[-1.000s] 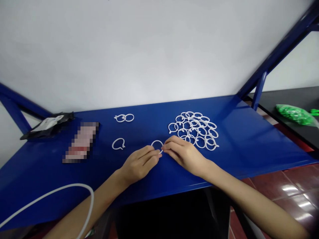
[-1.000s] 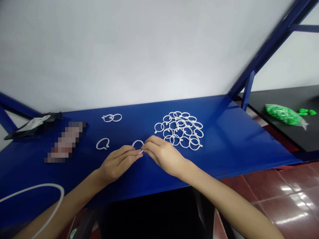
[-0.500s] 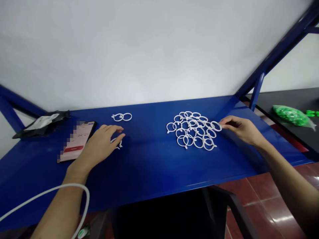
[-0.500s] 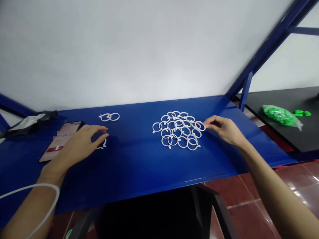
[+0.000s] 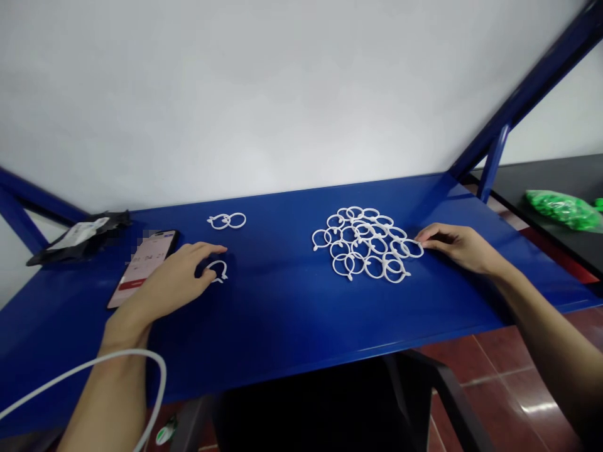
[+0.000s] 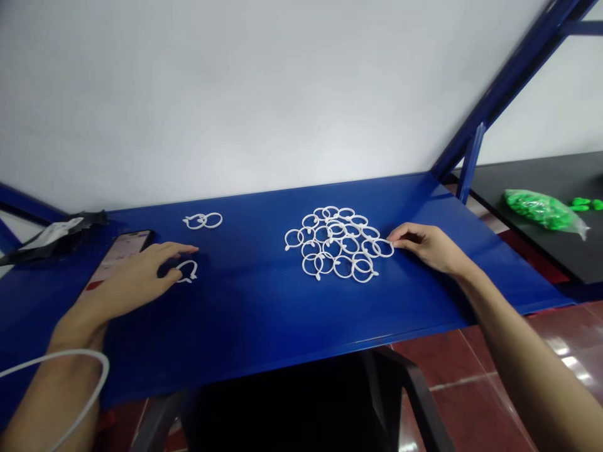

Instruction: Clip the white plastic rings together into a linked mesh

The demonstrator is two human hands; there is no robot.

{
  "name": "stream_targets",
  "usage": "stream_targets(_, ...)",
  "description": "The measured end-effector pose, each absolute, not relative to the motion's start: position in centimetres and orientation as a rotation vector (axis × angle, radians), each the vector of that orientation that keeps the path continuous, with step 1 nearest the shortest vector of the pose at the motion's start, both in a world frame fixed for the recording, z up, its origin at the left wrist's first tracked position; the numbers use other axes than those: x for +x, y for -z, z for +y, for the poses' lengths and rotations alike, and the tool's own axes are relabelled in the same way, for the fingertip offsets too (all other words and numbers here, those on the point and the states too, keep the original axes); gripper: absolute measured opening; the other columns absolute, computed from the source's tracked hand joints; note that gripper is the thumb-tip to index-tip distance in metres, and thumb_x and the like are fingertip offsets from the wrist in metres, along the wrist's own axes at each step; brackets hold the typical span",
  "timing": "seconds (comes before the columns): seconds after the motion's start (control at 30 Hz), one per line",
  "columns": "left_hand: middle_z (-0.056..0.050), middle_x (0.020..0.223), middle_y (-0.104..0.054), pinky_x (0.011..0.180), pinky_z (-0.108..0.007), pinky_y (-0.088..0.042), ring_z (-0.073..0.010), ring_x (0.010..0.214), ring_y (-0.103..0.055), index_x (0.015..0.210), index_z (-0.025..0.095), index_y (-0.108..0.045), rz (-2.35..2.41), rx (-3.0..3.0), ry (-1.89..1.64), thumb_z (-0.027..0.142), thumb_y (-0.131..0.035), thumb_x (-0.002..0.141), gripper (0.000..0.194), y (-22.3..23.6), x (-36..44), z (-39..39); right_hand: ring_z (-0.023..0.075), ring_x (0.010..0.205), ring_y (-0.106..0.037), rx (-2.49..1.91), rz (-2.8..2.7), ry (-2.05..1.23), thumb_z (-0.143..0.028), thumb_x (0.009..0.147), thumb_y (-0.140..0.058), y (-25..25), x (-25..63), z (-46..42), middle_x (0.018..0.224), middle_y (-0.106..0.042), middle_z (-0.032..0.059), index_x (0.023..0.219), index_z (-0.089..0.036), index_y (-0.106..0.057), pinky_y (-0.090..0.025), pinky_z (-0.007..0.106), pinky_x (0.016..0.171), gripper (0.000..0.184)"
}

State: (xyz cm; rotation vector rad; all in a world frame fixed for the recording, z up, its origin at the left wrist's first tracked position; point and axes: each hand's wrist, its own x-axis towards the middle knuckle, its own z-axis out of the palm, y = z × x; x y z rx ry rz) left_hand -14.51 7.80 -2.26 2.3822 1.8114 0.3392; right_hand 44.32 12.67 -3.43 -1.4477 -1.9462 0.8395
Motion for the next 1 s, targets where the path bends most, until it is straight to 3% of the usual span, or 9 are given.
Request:
stream_targets(0.23,-0.008,0.125,-0.067,0.107,-0.050,-0.046,-0.0317,0.119,-0.061,0.117,0.027,-0.066,1.753,2.393,-0.318,0.025,-0.053,0.080,0.039,2.4,-14.9,7.8,0.0214,0.095,-0.069,-1.451,-1.920,-0.765,-0.055,0.083,-0.073,3.9,44.2,12.8,0.106,-0.074,0.0101,0.091,-0.022,-0.073,-0.053,0.036,0.093,0.034)
stream_targets(0.43,-0.009,0.110,-0.070,0.094,-0.044,-0.051,-0.0299,0.104,-0.065,0.101,0.026,-0.069,1.772,2.328,-0.337,0.044,-0.053,0.091,0.026,2.6,-15.1,8.1,0.0235,0.099,-0.068,-1.501,-1.891,-0.748,-0.055,0.085,-0.071,4.3,44.4,12.8,0.107,-0.074,0.0101,0.097,-0.021,-0.072,-0.051,0.038,0.095,0.036)
stream_targets(0.6,-0.008,0.093,-0.072,0.082,-0.042,-0.050,-0.0290,0.087,-0.066,0.086,0.025,-0.066,1.799,2.315,-0.317,0.045,-0.050,0.091,0.026,2.3,-14.2,8.1,0.0243,0.100,-0.068,-1.537,-1.915,-0.724,-0.051,0.088,-0.068,3.7,44.1,12.3,0.111,-0.074,0.0095,0.104,-0.023,-0.074,-0.051,0.039,0.094,0.033)
stream_targets(0.73,-0.008,0.092,-0.072,0.078,-0.041,-0.049,-0.0291,0.085,-0.066,0.088,0.024,-0.065,1.815,2.287,-0.314,0.046,-0.050,0.091,0.026,2.0,-13.4,8.0,0.0237,0.099,-0.069,-1.532,-2.013,-0.725,-0.056,0.088,-0.065,3.4,44.0,12.1,0.115,-0.074,0.0066,0.112,-0.027,-0.073,-0.053,0.041,0.091,0.039)
stream_targets(1.0,-0.008,0.090,-0.072,0.077,-0.040,-0.050,-0.0283,0.084,-0.066,0.090,0.024,-0.064,1.820,2.287,-0.324,0.045,-0.050,0.091,0.025,2.2,-13.4,8.0,0.0233,0.092,-0.069,-1.474,-1.985,-0.673,-0.056,0.085,-0.070,3.8,44.1,12.0,0.101,-0.076,0.0092,0.092,-0.024,-0.076,-0.052,0.037,0.090,0.033)
